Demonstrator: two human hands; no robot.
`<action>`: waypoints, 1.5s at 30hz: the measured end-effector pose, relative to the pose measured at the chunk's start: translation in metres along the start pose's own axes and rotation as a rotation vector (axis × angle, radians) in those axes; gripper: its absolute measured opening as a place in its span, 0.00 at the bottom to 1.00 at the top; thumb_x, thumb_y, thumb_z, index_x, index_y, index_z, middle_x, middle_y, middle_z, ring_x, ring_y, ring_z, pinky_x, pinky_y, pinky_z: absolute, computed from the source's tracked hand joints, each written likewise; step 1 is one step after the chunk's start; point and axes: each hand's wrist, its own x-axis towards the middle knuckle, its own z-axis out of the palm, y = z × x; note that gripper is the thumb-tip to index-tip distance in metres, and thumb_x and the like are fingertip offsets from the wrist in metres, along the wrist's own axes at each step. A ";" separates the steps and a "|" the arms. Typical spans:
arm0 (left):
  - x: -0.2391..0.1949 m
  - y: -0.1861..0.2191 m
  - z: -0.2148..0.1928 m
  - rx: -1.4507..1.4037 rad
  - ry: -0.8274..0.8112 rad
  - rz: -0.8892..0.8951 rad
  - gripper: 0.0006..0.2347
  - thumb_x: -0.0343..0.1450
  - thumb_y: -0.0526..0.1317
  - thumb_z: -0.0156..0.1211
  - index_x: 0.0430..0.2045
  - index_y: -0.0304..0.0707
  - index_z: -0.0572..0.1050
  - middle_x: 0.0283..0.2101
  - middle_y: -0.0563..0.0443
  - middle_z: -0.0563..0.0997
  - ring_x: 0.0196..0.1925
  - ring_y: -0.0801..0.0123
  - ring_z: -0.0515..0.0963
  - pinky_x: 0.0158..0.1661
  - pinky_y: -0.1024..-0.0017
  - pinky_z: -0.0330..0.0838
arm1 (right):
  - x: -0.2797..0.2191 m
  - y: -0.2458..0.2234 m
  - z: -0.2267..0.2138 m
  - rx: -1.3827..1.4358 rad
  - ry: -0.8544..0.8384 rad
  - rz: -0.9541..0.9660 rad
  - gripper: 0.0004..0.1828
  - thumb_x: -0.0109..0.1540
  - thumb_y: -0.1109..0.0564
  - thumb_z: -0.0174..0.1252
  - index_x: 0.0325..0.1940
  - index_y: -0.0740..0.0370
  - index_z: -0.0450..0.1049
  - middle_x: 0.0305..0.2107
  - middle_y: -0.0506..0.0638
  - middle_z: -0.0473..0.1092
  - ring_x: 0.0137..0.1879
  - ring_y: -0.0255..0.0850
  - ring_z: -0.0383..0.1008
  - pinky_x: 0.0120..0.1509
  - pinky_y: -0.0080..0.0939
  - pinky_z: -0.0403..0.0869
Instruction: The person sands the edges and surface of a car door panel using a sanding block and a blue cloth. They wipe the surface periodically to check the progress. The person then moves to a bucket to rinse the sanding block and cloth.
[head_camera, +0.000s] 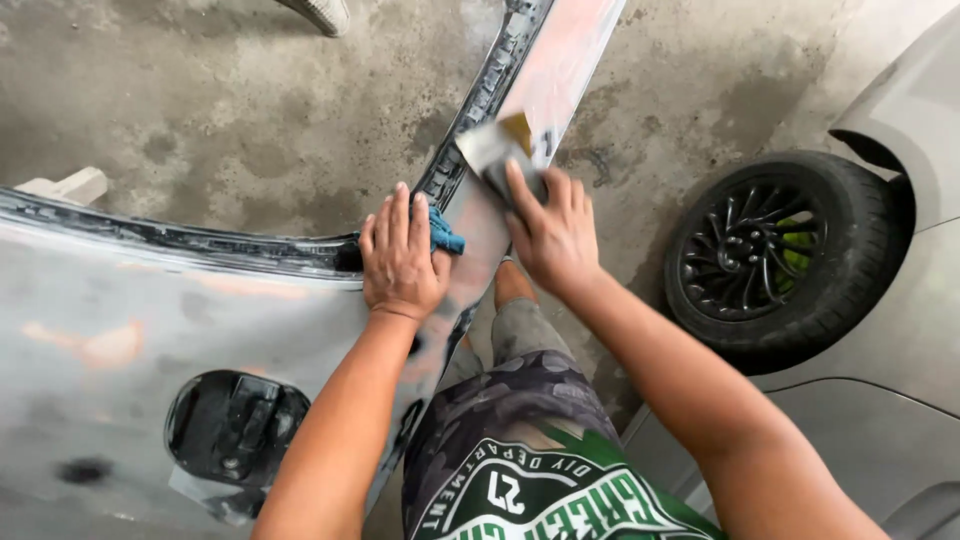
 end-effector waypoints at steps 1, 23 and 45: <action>-0.004 -0.001 -0.001 0.002 -0.006 -0.005 0.33 0.65 0.46 0.54 0.68 0.32 0.64 0.73 0.34 0.62 0.72 0.46 0.64 0.69 0.47 0.53 | -0.005 0.000 0.002 0.005 -0.007 0.000 0.40 0.62 0.50 0.62 0.78 0.48 0.59 0.58 0.63 0.61 0.59 0.60 0.63 0.61 0.58 0.66; -0.001 -0.002 0.001 0.015 -0.017 0.003 0.33 0.65 0.46 0.54 0.68 0.31 0.65 0.74 0.34 0.61 0.72 0.46 0.64 0.69 0.47 0.52 | 0.023 -0.010 0.013 -0.044 -0.014 -0.068 0.38 0.63 0.49 0.62 0.77 0.41 0.59 0.56 0.62 0.64 0.55 0.58 0.67 0.57 0.57 0.68; 0.000 -0.002 0.003 0.048 -0.045 -0.006 0.33 0.65 0.47 0.54 0.68 0.33 0.63 0.74 0.38 0.60 0.73 0.48 0.62 0.70 0.48 0.52 | 0.027 0.004 0.015 -0.109 -0.058 -0.149 0.40 0.60 0.47 0.62 0.76 0.40 0.58 0.55 0.62 0.63 0.55 0.58 0.66 0.60 0.58 0.68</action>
